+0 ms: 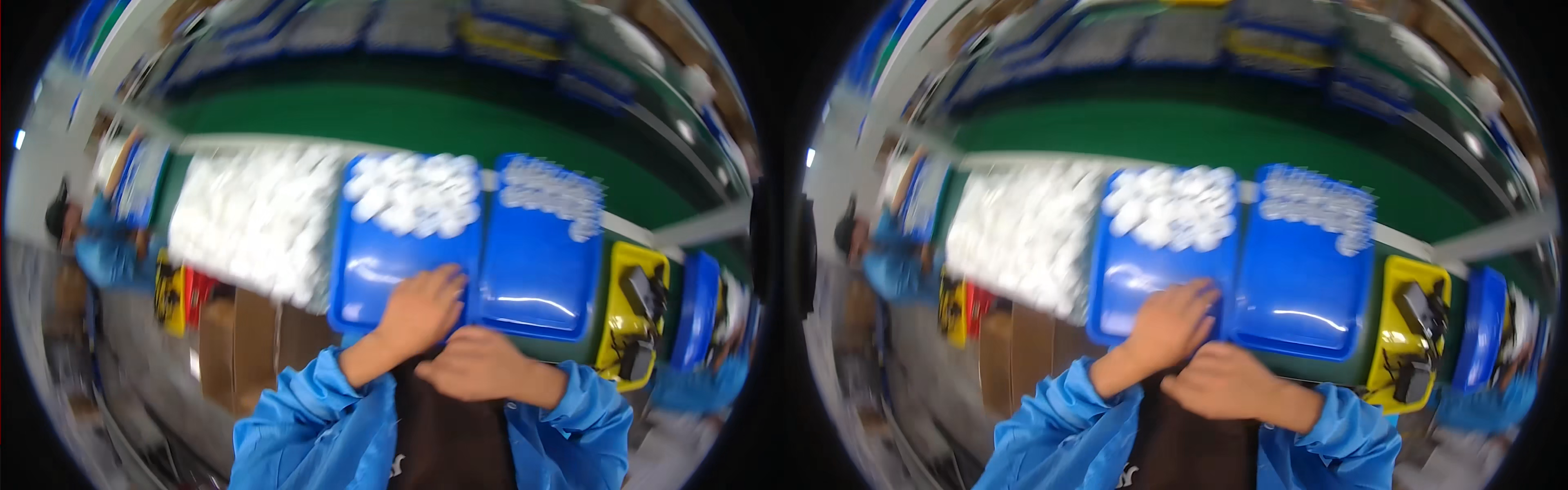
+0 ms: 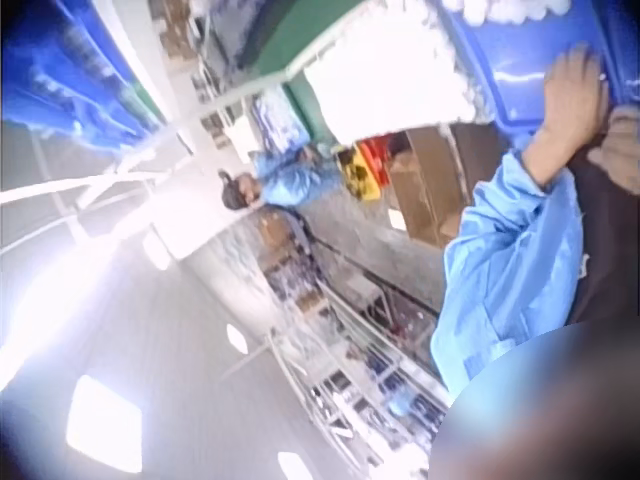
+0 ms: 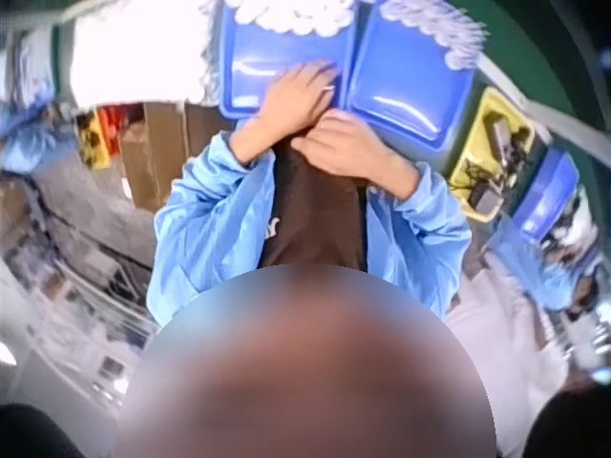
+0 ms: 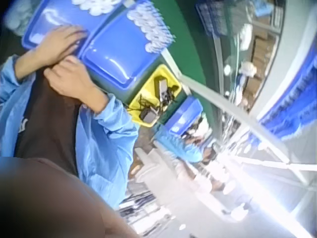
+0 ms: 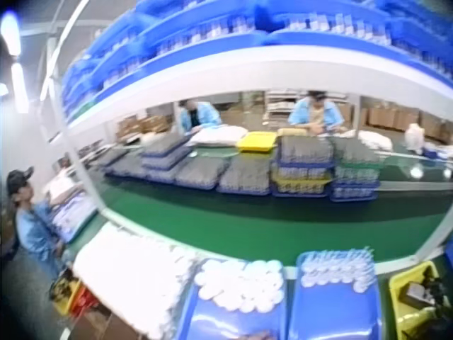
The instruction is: The person assembles small white plastic components by inserting thin white sticks into them. They retrieve parts from blue trays and a cardboard box, then place the assembled units into a separate tray. The process involves repetitive manual insertion of the sticks into the plastic bases.
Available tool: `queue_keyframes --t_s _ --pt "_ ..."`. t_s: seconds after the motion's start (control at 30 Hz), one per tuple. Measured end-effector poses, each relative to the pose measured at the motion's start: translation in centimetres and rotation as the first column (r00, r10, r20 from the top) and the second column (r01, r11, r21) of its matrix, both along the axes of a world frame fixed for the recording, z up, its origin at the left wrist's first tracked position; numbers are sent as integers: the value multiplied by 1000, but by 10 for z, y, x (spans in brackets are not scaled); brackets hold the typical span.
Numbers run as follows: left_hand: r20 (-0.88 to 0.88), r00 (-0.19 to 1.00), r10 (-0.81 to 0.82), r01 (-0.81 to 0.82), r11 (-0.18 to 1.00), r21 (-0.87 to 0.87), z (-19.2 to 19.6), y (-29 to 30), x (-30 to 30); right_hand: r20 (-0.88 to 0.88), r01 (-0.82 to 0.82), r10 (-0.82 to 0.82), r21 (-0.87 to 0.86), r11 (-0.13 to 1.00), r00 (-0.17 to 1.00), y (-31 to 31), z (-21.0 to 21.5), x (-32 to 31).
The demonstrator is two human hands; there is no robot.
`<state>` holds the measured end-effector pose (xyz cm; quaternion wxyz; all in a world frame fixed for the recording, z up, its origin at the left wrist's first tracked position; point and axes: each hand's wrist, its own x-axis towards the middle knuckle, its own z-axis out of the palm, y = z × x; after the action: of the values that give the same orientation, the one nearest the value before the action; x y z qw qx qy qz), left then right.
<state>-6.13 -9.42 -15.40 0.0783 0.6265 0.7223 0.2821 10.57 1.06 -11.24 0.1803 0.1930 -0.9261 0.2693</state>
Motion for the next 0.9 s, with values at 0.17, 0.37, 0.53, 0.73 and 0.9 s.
queue_keyframes --t_s 0.17,0.37,0.53,0.73,0.9 --pt "174 984 -40 11 986 166 -30 -132 50 24 298 -297 -20 954 954 -1 -9 -34" --pt "20 683 730 -730 681 58 -120 -277 -47 328 257 -325 236 937 887 -42 -45 -49" --pt "-94 382 919 -782 267 -564 -256 -400 -116 379 246 -306 199 949 873 -46 -42 -57" --pt "-90 589 803 -504 279 -817 -273 -355 -87 397 314 -353 161 936 847 -48 -44 -54" --pt "60 633 772 -416 405 -814 -259 -331 -47 387 302 -345 169 938 855 -50 -45 -59"
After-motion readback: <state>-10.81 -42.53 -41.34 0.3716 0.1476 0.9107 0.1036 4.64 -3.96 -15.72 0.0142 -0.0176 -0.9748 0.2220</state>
